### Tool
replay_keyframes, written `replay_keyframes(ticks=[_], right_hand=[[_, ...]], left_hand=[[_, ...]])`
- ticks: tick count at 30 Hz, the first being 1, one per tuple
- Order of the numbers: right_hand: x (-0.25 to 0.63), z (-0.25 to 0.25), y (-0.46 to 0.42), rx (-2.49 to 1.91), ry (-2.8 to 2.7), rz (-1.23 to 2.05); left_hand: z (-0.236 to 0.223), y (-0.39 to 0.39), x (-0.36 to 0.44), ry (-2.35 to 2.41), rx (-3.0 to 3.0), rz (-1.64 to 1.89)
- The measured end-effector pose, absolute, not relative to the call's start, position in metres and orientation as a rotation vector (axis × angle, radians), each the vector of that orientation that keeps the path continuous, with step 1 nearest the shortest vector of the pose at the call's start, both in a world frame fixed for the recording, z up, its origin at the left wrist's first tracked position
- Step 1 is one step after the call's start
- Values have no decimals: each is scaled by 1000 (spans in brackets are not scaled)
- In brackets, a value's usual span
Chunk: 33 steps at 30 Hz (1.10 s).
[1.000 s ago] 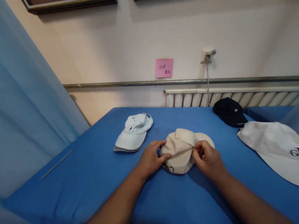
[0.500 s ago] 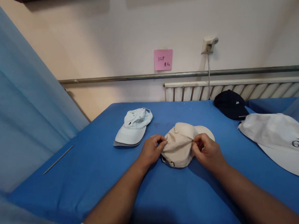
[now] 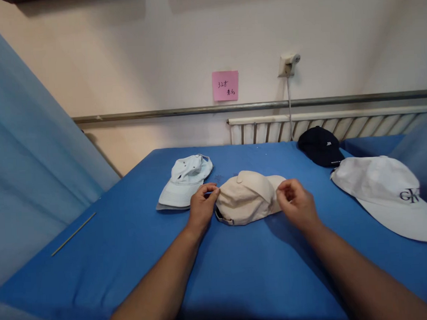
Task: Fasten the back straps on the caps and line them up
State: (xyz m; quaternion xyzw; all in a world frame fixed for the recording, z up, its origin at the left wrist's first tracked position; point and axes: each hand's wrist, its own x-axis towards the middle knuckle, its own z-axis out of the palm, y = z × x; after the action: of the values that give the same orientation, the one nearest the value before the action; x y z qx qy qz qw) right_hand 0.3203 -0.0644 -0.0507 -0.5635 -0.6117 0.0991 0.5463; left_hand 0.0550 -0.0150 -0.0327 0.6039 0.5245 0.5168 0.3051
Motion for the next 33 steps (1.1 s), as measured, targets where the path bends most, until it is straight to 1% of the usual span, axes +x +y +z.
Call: replay_keyframes(ticks=[2,4,7,11,19,21,24,26,29,33], right_hand=[[341,-58,-49,-1488,-1212,228],[362,-67,-34,-1648,-1148,194],[380,-84,-18,-1759,-1163,216],[376,-96,-14,-1768,-1307,240],[368,-63,-42,-1981,-1711,187],[364,-59,-47,-2013,-1755,119],[356,-63,-46,-1952,-1737,-40],[351,-69,-42,-1851,-1756,-68],[344,-74,-38,-1724,-1822,-27],[336,-71,-39,-1681,-1946,164]], left_hand=[[-34,-14,53,1445,1674,1376],[-35,-13,52,1486,1733,1356],[-37,-13,51,1535,1781,1335],[-40,-11,51,1538,1797,1340],[-41,-6,46,1556,1754,1377],[-40,-6,46,1556,1712,1389],[-41,-7,45,1578,1662,1407],[-40,-7,44,1612,1650,1387],[-35,-10,42,1662,1680,1315],[-15,-21,38,1748,1781,1282]])
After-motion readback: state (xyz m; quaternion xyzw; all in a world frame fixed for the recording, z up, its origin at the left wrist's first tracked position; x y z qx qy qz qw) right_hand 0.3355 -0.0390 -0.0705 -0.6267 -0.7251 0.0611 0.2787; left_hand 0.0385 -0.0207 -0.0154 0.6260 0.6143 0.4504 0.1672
